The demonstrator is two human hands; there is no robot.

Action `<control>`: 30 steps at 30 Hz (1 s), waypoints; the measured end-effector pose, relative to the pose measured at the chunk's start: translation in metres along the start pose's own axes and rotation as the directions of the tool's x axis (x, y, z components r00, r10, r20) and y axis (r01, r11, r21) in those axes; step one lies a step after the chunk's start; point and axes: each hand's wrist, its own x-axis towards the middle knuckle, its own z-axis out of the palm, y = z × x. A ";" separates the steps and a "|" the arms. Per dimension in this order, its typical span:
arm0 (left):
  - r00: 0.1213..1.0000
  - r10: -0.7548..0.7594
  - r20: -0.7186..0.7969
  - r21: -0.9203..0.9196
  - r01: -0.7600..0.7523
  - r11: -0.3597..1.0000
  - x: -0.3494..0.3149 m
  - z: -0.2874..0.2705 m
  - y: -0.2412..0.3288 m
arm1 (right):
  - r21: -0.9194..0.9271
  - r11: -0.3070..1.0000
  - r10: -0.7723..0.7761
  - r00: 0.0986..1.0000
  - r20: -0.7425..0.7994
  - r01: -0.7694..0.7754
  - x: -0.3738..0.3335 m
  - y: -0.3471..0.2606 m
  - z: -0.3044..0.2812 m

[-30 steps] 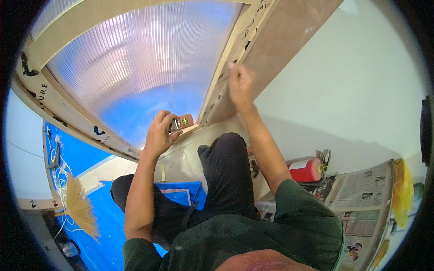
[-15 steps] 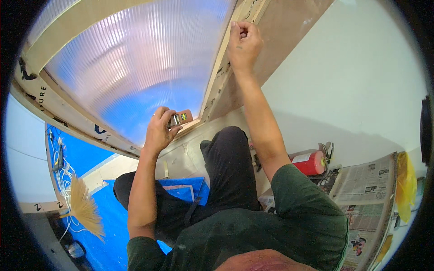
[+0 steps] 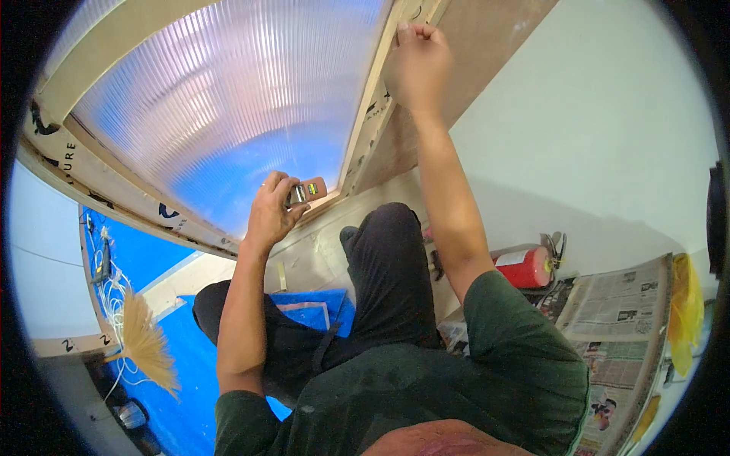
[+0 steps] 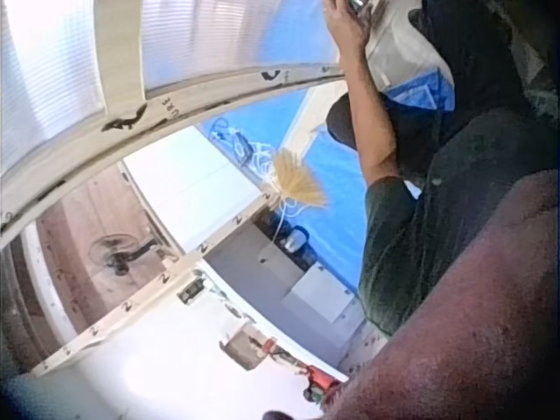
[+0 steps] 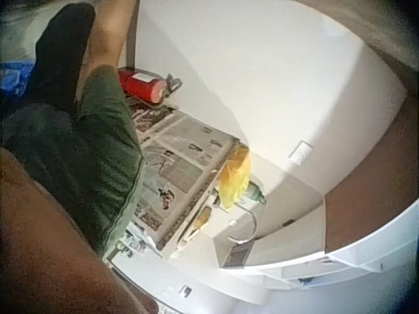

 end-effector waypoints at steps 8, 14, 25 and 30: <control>0.999 0.052 0.006 -0.009 -0.052 0.999 0.004 -0.002 -0.002 | -0.071 0.997 -0.011 0.999 0.050 0.015 0.014 0.010 -0.016; 1.000 0.001 0.009 0.033 -0.001 0.999 -0.004 0.002 -0.003 | -0.344 0.828 -0.429 0.896 0.117 0.442 0.013 -0.039 -0.002; 0.999 -0.021 0.029 0.048 0.020 0.999 -0.009 0.005 -0.005 | -0.624 0.528 -0.457 0.812 0.364 0.577 0.008 -0.044 0.032; 1.000 -0.006 -0.001 0.030 0.006 1.000 -0.010 0.003 -0.005 | -0.512 0.569 -0.537 0.762 0.362 0.644 -0.008 -0.048 0.063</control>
